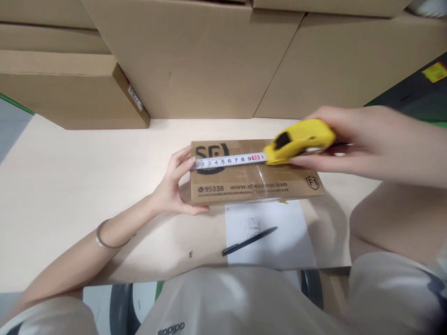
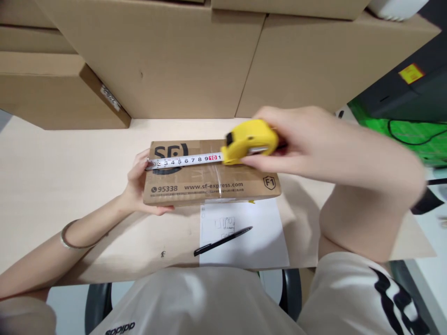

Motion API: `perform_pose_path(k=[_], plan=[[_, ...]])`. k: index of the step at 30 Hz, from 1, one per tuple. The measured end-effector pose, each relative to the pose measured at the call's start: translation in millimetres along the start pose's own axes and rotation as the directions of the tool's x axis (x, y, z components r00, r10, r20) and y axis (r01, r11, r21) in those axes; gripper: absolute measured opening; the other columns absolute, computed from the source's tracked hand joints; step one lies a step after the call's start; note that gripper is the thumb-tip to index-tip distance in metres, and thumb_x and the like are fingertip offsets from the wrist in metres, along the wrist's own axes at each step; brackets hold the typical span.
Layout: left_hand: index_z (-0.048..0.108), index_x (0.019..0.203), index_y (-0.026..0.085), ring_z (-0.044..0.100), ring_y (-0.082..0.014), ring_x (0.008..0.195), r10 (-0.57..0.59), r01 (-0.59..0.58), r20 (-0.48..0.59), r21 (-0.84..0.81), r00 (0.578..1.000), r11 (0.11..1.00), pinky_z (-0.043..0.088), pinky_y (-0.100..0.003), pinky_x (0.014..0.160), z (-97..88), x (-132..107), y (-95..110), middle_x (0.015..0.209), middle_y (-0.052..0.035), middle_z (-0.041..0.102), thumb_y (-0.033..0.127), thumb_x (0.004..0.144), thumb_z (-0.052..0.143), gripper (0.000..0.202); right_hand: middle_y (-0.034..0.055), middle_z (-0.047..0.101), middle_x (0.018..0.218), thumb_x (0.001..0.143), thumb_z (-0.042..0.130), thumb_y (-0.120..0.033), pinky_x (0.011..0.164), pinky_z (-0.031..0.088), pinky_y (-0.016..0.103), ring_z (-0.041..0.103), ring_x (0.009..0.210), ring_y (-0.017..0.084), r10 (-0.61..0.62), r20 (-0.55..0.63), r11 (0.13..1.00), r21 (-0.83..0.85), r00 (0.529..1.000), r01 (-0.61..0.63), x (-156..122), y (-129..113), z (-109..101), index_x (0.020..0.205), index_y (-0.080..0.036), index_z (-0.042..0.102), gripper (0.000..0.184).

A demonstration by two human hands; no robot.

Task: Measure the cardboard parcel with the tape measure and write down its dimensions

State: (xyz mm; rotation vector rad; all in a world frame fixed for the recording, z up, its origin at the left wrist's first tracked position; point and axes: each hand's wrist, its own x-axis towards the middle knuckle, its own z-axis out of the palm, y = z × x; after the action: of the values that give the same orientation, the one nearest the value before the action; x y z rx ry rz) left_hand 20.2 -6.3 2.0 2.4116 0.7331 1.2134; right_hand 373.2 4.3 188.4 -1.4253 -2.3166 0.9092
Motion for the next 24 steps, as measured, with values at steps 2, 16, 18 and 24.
perform_pose_path(k=[2,16,18,24], plan=[[-0.002,0.157,0.044,0.032,-0.0387,0.151,-0.025,0.026,0.014,-0.055,1.000,0.998,0.038,-0.066,0.118,3.1,-4.7,-1.2,0.160,-0.0145,0.026,0.065,0.070,0.081,0.122,0.0016,0.062,0.078,0.085,0.070,-0.056,0.051,0.032,0.030,0.050,0.061,0.015,-0.172,0.105,0.968,-0.167,0.980,0.188,26.0,-26.2,22.0,0.090,-0.023,0.055,0.036],[0.044,0.146,0.030,0.059,-0.0350,0.131,-0.705,0.564,0.033,-0.627,0.709,0.538,0.056,-0.048,0.104,6.4,33.9,29.5,0.146,-0.0083,0.057,0.055,0.087,0.068,0.068,-0.0046,0.045,0.149,0.102,0.048,-0.042,0.102,0.045,0.025,0.054,0.125,0.015,-0.478,-0.205,0.878,-0.139,0.854,0.458,31.7,-55.1,29.2,0.140,-0.031,0.040,0.040],[0.047,0.143,0.027,0.065,-0.0332,0.123,-0.778,0.622,0.136,-0.690,0.614,0.371,0.058,-0.048,0.100,9.4,38.4,31.1,0.138,-0.0085,0.064,0.053,0.091,0.064,0.060,0.0026,0.056,0.132,0.101,0.048,-0.043,0.086,0.051,0.026,0.061,0.103,0.014,-0.418,-0.138,0.907,-0.019,0.898,0.420,31.2,-38.6,41.4,0.132,-0.025,0.044,0.036],[0.071,0.115,0.016,0.068,-0.0303,0.112,-0.767,0.668,0.096,-0.566,0.634,0.482,0.055,-0.044,0.102,11.5,41.1,25.7,0.117,-0.0080,0.075,0.050,0.092,0.065,0.041,0.0093,0.065,0.111,0.101,0.041,-0.049,0.090,0.047,0.044,0.061,0.102,0.025,-0.312,0.020,0.916,-0.258,0.950,0.307,49.8,3.4,92.3,0.121,-0.015,0.057,0.043]])
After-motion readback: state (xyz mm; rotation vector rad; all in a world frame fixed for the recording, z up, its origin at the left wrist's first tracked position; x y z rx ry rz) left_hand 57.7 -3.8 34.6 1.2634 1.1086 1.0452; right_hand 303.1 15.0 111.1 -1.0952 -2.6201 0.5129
